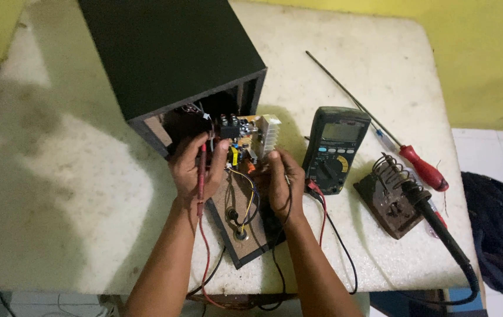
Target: Testing a circuit board from a speaker using a digital multimeter and probes to diagnose issues.
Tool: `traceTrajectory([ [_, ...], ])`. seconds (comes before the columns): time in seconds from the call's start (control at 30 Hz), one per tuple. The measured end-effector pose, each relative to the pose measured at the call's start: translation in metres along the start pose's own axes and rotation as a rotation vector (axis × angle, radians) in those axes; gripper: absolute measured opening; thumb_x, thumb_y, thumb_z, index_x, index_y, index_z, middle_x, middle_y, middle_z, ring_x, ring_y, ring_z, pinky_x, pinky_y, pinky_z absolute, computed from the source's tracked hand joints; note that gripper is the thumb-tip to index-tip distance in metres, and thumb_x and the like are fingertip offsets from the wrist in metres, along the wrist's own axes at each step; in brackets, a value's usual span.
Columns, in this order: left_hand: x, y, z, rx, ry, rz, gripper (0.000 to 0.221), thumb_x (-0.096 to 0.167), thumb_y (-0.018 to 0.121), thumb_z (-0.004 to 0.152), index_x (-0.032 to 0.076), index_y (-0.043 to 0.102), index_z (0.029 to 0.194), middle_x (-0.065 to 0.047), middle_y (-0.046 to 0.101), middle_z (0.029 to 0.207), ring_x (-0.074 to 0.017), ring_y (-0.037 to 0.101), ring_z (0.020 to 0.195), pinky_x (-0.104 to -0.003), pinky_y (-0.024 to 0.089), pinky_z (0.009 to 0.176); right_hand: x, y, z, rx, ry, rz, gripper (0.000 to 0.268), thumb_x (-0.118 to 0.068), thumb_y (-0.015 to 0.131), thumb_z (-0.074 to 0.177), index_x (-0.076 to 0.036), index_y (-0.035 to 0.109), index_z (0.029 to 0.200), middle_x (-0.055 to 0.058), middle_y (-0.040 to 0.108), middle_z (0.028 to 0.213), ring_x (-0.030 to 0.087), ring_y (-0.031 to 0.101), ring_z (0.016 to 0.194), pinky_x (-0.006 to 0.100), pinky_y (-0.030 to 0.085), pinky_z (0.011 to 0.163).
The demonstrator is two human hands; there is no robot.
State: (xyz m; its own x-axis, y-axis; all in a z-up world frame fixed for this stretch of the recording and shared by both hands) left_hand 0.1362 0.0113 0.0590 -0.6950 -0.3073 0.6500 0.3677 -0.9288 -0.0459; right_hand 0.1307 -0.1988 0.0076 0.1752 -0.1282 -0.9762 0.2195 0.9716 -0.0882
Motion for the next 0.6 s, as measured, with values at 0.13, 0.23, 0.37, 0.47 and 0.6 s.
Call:
traceTrajectory([
  [0.13, 0.003, -0.001, 0.0, 0.024, -0.005, 0.017, 0.021, 0.007, 0.086, 0.088, -0.002, 0.074, 0.103, -0.016, 0.073, 0.092, -0.0295, 0.074, 0.089, -0.041, 0.057, 0.085, -0.018, 0.0, -0.002, -0.011, -0.004, -0.06, 0.037, -0.03, 0.05, 0.109, -0.002, 0.074, 0.101, 0.02, 0.068, 0.075, 0.026, 0.065, 0.075, 0.046, 0.052, 0.078],
  [0.23, 0.009, -0.003, 0.005, -0.001, 0.027, 0.03, 0.019, 0.004, 0.085, 0.088, -0.003, 0.074, 0.102, -0.019, 0.073, 0.09, -0.0338, 0.075, 0.085, -0.044, 0.058, 0.081, -0.025, 0.003, -0.002, -0.018, -0.017, -0.026, 0.036, -0.031, 0.05, 0.11, -0.005, 0.073, 0.099, 0.015, 0.069, 0.07, 0.023, 0.064, 0.07, 0.041, 0.053, 0.076],
  [0.37, 0.001, -0.008, -0.004, 0.047, 0.026, 0.023, 0.011, 0.001, 0.079, 0.092, -0.005, 0.075, 0.1, -0.021, 0.073, 0.088, -0.0359, 0.075, 0.083, -0.045, 0.057, 0.08, -0.021, 0.004, -0.004, -0.058, -0.054, -0.002, 0.033, -0.027, 0.047, 0.109, -0.003, 0.069, 0.11, 0.015, 0.065, 0.075, 0.024, 0.06, 0.077, 0.045, 0.052, 0.08],
  [0.47, -0.001, -0.008, -0.002, 0.071, 0.036, 0.028, 0.008, 0.001, 0.076, 0.095, -0.004, 0.076, 0.101, -0.021, 0.074, 0.088, -0.0367, 0.075, 0.084, -0.046, 0.057, 0.08, -0.021, 0.003, -0.002, -0.055, -0.057, 0.05, 0.031, -0.026, 0.049, 0.108, -0.002, 0.069, 0.11, 0.013, 0.064, 0.073, 0.021, 0.059, 0.074, 0.041, 0.053, 0.076],
  [0.6, 0.003, -0.006, 0.0, 0.082, 0.015, 0.037, 0.008, 0.001, 0.074, 0.097, -0.006, 0.076, 0.101, -0.022, 0.073, 0.088, -0.037, 0.075, 0.085, -0.045, 0.057, 0.08, -0.022, 0.0, -0.003, -0.03, -0.076, 0.073, 0.028, -0.021, 0.054, 0.107, 0.0, 0.072, 0.111, 0.011, 0.063, 0.072, 0.018, 0.057, 0.072, 0.038, 0.051, 0.072],
])
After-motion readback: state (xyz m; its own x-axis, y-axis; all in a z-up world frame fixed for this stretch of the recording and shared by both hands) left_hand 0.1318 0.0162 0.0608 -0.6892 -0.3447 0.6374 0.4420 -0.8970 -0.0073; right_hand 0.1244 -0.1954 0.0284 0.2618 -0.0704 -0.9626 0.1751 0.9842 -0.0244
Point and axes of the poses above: each hand's wrist, its own z-axis towards the middle knuckle, its own y-axis out of the palm, x = y × z, the point moved 7 cm from there along z, towards the middle knuckle
